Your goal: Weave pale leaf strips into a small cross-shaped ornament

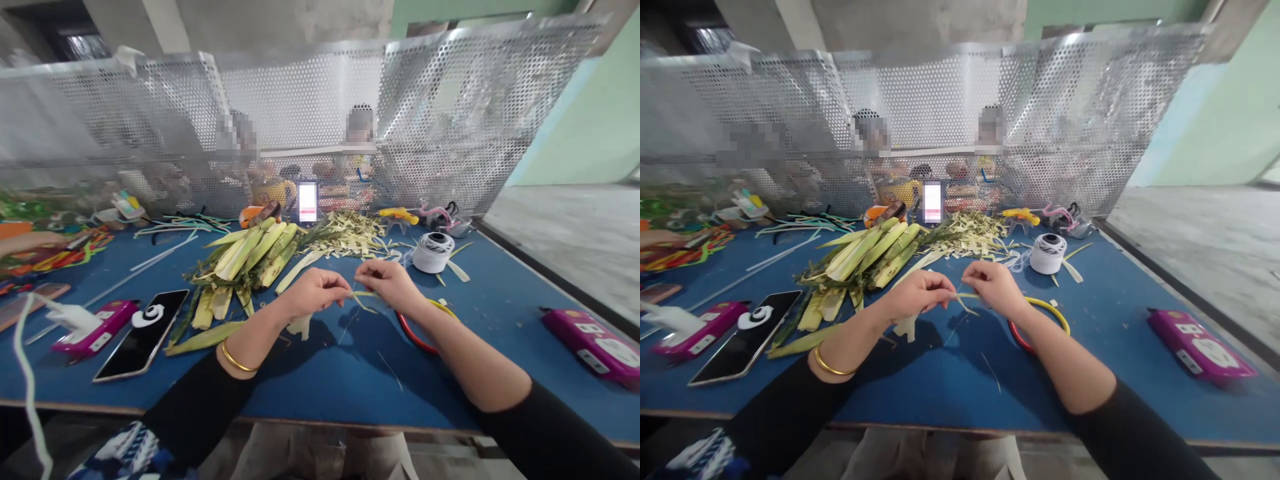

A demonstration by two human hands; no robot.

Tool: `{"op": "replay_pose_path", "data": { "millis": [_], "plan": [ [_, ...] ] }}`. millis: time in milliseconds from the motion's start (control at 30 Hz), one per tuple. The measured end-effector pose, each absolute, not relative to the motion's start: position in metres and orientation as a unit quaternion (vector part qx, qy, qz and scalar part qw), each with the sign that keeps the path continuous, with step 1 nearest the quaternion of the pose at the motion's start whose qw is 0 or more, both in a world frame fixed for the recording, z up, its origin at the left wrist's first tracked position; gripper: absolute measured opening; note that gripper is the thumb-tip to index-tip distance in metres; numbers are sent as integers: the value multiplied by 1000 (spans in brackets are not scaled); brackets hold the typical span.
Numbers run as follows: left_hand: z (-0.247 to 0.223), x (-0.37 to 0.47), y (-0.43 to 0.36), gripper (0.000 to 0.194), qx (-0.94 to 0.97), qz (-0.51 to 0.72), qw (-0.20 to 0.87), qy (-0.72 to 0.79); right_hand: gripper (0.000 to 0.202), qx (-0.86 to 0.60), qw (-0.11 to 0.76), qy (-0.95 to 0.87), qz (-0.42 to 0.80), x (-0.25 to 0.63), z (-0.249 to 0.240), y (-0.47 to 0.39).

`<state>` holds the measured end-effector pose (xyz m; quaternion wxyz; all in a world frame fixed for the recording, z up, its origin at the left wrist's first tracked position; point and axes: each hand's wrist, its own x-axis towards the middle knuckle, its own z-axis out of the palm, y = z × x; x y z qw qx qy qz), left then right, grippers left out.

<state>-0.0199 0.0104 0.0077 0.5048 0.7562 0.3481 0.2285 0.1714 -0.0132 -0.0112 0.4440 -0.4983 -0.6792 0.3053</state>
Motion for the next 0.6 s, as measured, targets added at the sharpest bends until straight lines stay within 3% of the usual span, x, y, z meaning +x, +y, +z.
{"op": "replay_pose_path", "data": {
  "millis": [100,233,333,433,500,600],
  "plan": [
    [4,-18,13,19,705,305,529,361,25,-488,461,-562,483,166,-21,-7],
    [-4,-17,19,18,700,371,445,418,29,-470,482,-472,569,145,-37,-14],
    [-7,-17,21,15,738,366,315,471,19,-497,481,-553,464,136,-40,-23],
    [-5,-19,20,14,785,318,239,475,15,-513,453,-698,210,141,-33,-29],
    [-2,-20,18,13,814,265,264,445,19,-502,424,-747,101,149,-25,-29],
    [1,-21,16,10,795,195,429,382,18,-493,400,-763,124,163,-16,-22]
  ]
}}
